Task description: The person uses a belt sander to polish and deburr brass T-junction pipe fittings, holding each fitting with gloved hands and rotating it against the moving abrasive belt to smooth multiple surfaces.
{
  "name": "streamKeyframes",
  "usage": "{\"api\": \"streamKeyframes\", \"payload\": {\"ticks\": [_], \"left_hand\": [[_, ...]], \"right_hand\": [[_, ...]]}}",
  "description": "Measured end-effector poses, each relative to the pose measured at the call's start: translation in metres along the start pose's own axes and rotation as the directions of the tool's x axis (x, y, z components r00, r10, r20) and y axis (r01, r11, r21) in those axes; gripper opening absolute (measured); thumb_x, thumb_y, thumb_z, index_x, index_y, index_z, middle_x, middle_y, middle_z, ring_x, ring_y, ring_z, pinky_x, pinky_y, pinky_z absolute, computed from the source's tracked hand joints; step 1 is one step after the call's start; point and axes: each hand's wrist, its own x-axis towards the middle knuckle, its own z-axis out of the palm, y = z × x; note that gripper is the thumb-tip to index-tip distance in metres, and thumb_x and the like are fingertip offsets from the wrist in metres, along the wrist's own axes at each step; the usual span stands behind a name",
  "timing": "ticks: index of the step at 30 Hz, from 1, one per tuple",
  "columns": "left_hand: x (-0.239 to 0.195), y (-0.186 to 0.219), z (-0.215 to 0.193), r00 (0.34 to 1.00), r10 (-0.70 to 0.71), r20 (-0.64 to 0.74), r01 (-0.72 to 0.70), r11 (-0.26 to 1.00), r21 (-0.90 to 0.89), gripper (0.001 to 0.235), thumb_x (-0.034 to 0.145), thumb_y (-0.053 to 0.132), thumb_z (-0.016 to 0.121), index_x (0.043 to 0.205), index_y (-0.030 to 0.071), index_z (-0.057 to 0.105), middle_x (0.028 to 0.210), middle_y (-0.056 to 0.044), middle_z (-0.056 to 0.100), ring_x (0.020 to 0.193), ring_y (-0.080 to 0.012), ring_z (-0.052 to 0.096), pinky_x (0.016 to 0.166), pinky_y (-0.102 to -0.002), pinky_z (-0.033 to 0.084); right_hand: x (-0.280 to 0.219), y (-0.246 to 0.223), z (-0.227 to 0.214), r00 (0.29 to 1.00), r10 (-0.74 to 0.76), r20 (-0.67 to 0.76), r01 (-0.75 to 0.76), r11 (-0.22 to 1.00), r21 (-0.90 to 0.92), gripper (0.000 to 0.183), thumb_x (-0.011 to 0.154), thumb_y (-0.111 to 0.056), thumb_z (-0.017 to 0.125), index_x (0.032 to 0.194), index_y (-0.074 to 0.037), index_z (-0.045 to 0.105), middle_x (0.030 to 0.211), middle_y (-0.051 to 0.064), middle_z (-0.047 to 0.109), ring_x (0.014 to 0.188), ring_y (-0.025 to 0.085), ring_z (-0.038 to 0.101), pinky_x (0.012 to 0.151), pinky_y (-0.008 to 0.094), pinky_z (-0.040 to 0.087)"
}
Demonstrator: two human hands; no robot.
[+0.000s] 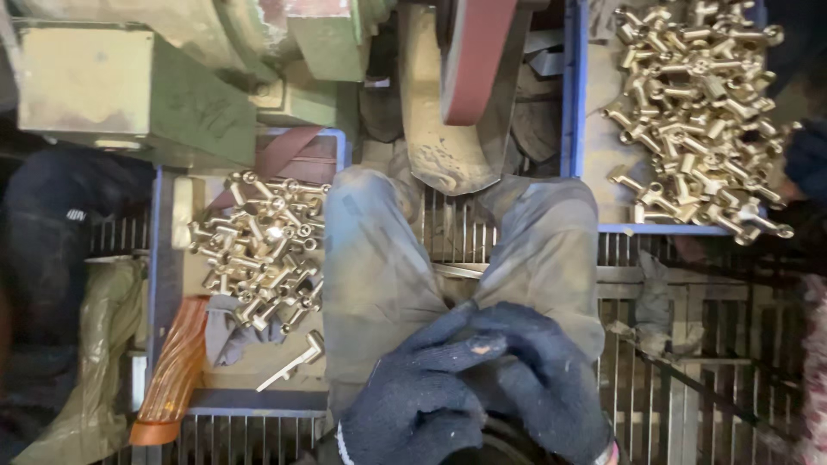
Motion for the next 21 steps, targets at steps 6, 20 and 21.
{"api": "streamKeyframes", "payload": {"ticks": [6,20,21], "left_hand": [[-0.035,-0.046,-0.001,0.913,-0.320,0.253,0.379,0.896,-0.234,0.016,0.089,0.016,0.075,0.088,0.000,0.074,0.104,-0.015,0.078,0.102,-0.0267,0.076,0.093,-0.043,0.058],[-0.041,-0.117,0.029,0.662,-0.741,0.114,0.441,0.262,-0.858,0.027,0.102,0.022,0.059,0.103,-0.002,0.072,0.097,-0.009,0.076,0.090,-0.0181,0.072,0.084,-0.034,0.057],[-0.043,-0.112,0.025,0.666,-0.739,0.108,0.439,0.271,-0.857,0.027,0.102,0.022,0.059,0.104,-0.002,0.071,0.097,-0.008,0.075,0.090,-0.0176,0.071,0.084,-0.033,0.057]], "right_hand": [[-0.003,0.014,0.008,0.983,-0.185,0.006,0.184,0.978,-0.098,0.017,0.095,-0.009,0.074,0.111,-0.007,0.070,0.112,0.007,0.080,0.109,0.021,0.077,0.095,0.033,0.062],[-0.012,0.049,0.014,0.980,-0.199,0.010,0.198,0.970,-0.143,0.029,0.095,-0.008,0.068,0.122,-0.004,0.061,0.108,0.009,0.073,0.097,0.019,0.070,0.087,0.031,0.058],[-0.011,0.056,0.022,0.976,-0.217,-0.027,0.210,0.965,-0.158,0.029,0.095,-0.008,0.067,0.123,-0.004,0.060,0.107,0.009,0.072,0.096,0.019,0.070,0.086,0.031,0.057]]}}
